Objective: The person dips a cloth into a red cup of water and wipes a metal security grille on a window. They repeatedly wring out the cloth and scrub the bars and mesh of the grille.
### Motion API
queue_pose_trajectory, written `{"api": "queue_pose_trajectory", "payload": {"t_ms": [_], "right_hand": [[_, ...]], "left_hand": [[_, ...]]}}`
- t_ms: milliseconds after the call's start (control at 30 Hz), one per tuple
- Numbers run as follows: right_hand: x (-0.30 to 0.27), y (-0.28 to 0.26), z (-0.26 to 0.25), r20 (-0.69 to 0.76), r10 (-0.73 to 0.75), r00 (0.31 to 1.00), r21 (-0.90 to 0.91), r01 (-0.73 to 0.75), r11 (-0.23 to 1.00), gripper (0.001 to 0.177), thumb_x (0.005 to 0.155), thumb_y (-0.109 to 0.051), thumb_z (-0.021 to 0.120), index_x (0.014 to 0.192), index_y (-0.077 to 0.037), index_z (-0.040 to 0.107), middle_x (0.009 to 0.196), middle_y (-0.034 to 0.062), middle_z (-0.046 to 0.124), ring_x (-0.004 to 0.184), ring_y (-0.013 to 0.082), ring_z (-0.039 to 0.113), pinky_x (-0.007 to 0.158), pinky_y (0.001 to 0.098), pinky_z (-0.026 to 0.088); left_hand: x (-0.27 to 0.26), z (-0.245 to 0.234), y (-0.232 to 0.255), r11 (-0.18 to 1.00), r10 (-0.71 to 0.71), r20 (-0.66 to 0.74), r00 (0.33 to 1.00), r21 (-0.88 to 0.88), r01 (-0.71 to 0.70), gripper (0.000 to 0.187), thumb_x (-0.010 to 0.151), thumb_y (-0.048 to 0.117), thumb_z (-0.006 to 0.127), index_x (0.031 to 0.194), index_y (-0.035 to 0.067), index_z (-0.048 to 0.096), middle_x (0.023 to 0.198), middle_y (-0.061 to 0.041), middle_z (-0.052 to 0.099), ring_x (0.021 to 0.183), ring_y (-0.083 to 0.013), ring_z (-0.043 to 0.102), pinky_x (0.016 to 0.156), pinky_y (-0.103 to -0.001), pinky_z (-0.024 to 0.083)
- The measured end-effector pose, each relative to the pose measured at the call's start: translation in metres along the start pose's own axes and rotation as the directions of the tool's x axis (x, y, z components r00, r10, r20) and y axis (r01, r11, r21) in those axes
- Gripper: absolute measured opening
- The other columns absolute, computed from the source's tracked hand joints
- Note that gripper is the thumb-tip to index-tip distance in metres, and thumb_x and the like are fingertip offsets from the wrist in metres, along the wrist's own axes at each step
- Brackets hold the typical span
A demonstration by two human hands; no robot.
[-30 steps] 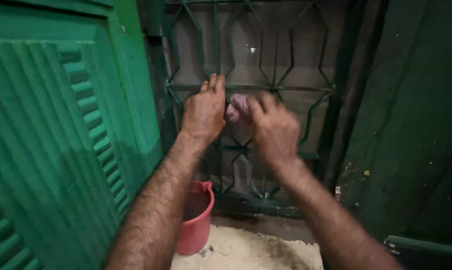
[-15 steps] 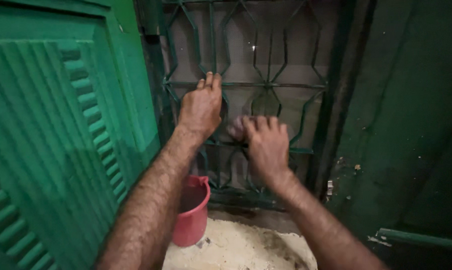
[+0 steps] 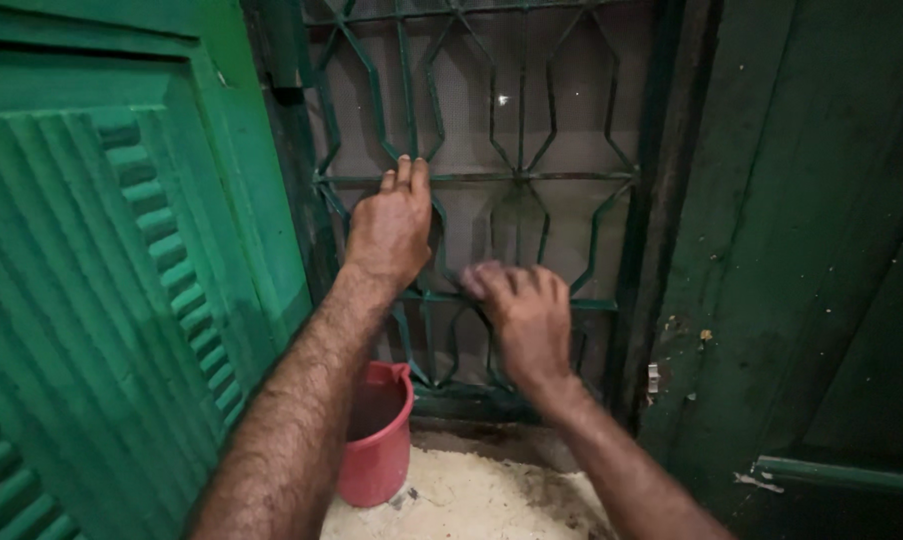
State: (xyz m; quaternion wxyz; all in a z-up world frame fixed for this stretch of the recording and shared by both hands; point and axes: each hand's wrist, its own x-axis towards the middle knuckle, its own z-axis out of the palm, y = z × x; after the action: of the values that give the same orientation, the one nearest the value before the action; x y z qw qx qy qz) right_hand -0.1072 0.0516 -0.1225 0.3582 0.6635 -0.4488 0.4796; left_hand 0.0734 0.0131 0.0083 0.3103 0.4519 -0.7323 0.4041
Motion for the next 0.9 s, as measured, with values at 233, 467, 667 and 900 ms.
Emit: {"api": "queue_pose_trajectory", "payload": {"t_ms": [233,467,667,900], "right_hand": [[0.034,0.029,-0.004,-0.262,0.050,0.964,-0.102,-0.079,0.992,0.055,0.088,-0.009,0.076,0.140,-0.005,0.061,0.134,0.0213,0.056,0.127,0.0421,0.050,0.106,0.0580,0.042],[0.005,0.026,0.002,-0.122,0.146,0.982,-0.062,-0.154,0.986,0.057,0.085,-0.003,0.076,0.140,-0.003,0.059,0.127,0.0195,0.059,0.121,0.0389,0.053,0.096,0.0535,0.044],[0.042,0.030,-0.027,-0.304,0.031,0.952,-0.124,-0.072,0.990,0.052,0.081,-0.001,0.071,0.132,-0.010,0.066,0.126,0.0135,0.063,0.120,0.0364,0.056,0.094,0.0490,0.046],[0.020,0.052,-0.004,-0.135,-0.048,0.990,-0.231,0.016,0.973,0.048,0.079,-0.011,0.074,0.126,-0.007,0.067,0.121,0.0155,0.063,0.110,0.0362,0.059,0.088,0.0501,0.048]], "left_hand": [[-0.002,0.005,0.003,1.000,-0.006,0.024,1.000,0.015,0.006,0.096,0.062,0.013,0.089,0.144,-0.005,0.041,0.149,-0.024,0.049,0.133,-0.0325,0.055,0.089,-0.038,0.060],[-0.004,0.003,0.015,0.954,0.078,0.074,0.994,0.283,-0.096,0.091,0.072,0.024,0.078,0.148,-0.009,0.041,0.150,-0.029,0.047,0.135,-0.0360,0.051,0.101,-0.042,0.049],[0.001,0.017,0.040,0.946,0.290,-0.245,0.925,0.219,-0.239,0.068,0.087,0.019,0.067,0.146,-0.008,0.046,0.150,-0.024,0.052,0.140,-0.0339,0.051,0.119,-0.046,0.036],[0.009,0.023,0.059,0.987,0.159,-0.241,0.957,0.025,-0.158,0.071,0.073,0.015,0.073,0.138,-0.008,0.054,0.132,-0.022,0.062,0.128,-0.0346,0.056,0.116,-0.045,0.038]]}}
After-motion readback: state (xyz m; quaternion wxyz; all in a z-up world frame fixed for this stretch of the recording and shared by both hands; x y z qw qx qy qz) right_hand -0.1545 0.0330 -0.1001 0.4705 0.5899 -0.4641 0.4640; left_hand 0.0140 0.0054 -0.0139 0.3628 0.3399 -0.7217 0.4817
